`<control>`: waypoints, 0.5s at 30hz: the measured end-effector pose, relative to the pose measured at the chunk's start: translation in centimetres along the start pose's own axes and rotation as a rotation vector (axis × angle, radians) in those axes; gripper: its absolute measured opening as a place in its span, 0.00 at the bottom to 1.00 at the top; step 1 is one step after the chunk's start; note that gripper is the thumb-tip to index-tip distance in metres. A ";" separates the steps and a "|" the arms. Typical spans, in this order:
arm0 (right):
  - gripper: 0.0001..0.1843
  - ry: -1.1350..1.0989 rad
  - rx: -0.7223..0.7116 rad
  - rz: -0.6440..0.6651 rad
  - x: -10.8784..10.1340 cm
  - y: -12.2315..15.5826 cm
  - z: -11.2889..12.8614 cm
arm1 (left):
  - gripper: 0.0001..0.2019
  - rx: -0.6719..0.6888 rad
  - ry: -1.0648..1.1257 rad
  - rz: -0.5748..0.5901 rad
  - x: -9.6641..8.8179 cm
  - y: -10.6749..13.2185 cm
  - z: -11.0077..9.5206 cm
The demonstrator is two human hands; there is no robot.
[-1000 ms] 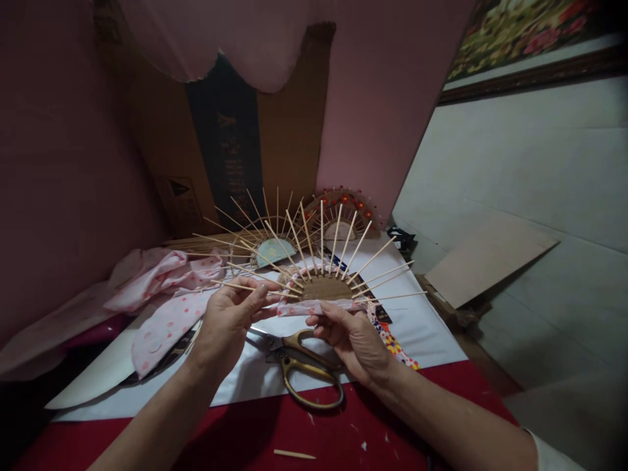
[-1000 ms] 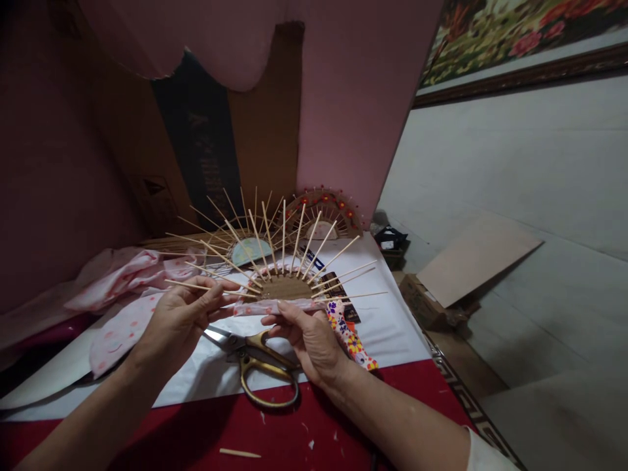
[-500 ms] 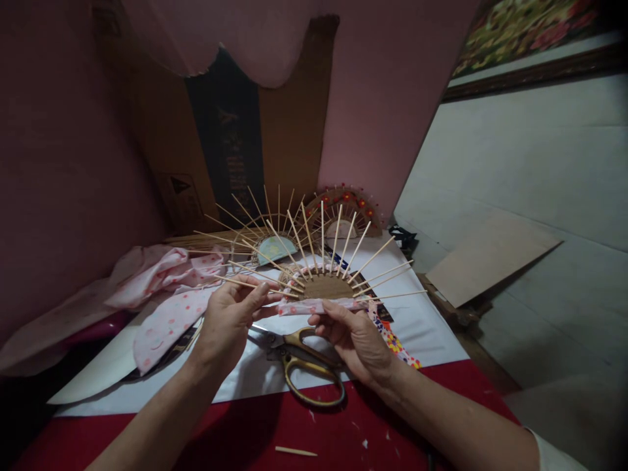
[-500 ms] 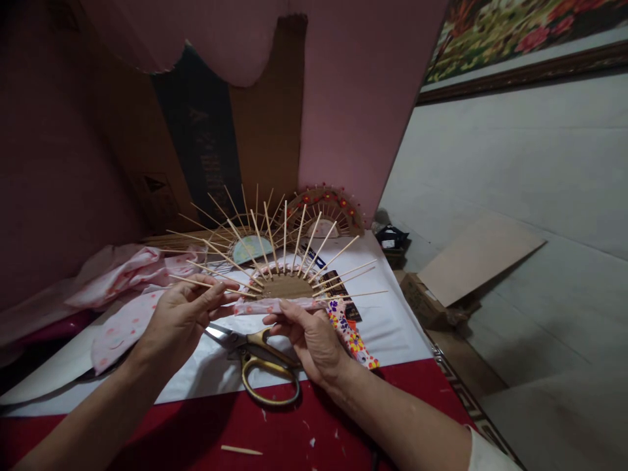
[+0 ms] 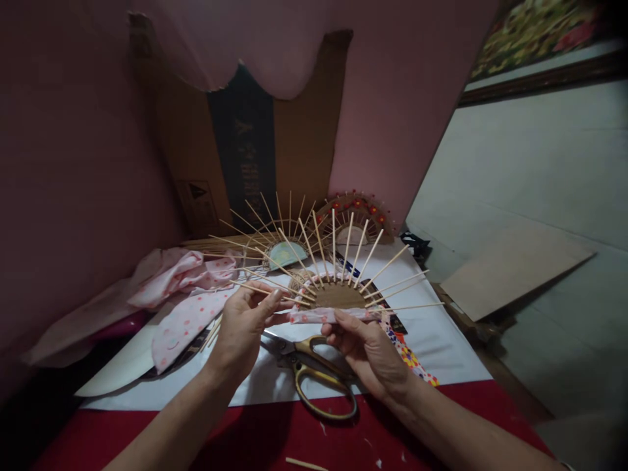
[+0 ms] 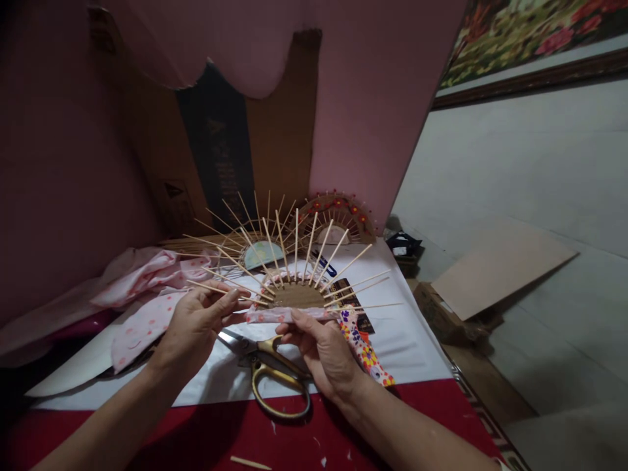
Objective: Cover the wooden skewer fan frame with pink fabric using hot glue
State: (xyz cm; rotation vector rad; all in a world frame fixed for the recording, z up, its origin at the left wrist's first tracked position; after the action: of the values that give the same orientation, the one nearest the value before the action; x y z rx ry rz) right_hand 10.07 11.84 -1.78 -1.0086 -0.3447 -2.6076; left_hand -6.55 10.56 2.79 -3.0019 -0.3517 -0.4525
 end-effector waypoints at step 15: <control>0.07 -0.005 0.038 -0.047 -0.3 0.2 -0.3 | 0.10 0.032 0.029 -0.006 0.2 0.4 0.2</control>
State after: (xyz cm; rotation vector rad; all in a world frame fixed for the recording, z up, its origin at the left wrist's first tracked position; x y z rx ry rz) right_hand 10.16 11.60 -2.18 -1.0067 -0.4232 -2.6298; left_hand -6.23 10.19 2.67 -2.9607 -0.3624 -0.4857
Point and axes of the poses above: each hand's wrist, its own y-axis away from the middle knuckle, its own x-axis out of the palm, z = x × y, the point moved 8 cm from there along -y, towards the middle knuckle
